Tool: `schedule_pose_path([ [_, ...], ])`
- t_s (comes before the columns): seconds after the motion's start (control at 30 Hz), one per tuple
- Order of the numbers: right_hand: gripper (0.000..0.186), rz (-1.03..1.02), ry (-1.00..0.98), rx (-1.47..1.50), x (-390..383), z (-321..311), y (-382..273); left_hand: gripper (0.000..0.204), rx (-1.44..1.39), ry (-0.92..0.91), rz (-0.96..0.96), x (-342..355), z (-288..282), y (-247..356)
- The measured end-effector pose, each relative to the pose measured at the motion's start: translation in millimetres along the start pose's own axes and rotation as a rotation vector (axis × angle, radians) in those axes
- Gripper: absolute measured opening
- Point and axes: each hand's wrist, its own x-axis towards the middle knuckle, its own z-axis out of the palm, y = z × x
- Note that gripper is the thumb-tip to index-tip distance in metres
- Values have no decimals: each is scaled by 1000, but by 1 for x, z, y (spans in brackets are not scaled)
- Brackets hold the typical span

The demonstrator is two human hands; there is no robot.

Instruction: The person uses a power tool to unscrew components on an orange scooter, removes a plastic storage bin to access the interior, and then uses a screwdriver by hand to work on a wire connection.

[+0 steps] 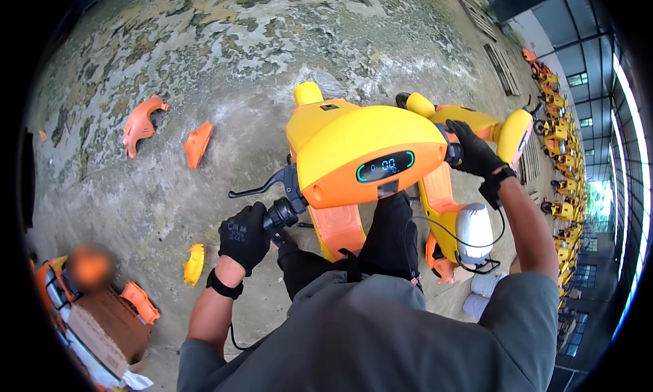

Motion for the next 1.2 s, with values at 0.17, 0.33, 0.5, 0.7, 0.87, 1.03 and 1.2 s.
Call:
schedule_pose_path([
  [0.17,93,75,16,-2,1,-3,-2,30,185,138,1,5,7,20],
  [0.33,84,15,110,-70,-10,7,39,45,360,429,76,20,24,45],
  [0.5,79,-68,254,-5,-12,22,75,64,515,646,-86,39,48,79],
  [0.7,74,-135,363,58,-36,43,115,73,507,591,-227,43,67,142],
  [0.87,69,-148,498,49,-54,68,131,69,483,601,-300,42,77,157],
  [1.03,67,-179,620,24,-61,77,129,67,524,662,-178,34,85,151],
  [1.2,66,-82,598,16,-53,77,132,61,471,624,-187,46,81,152],
])
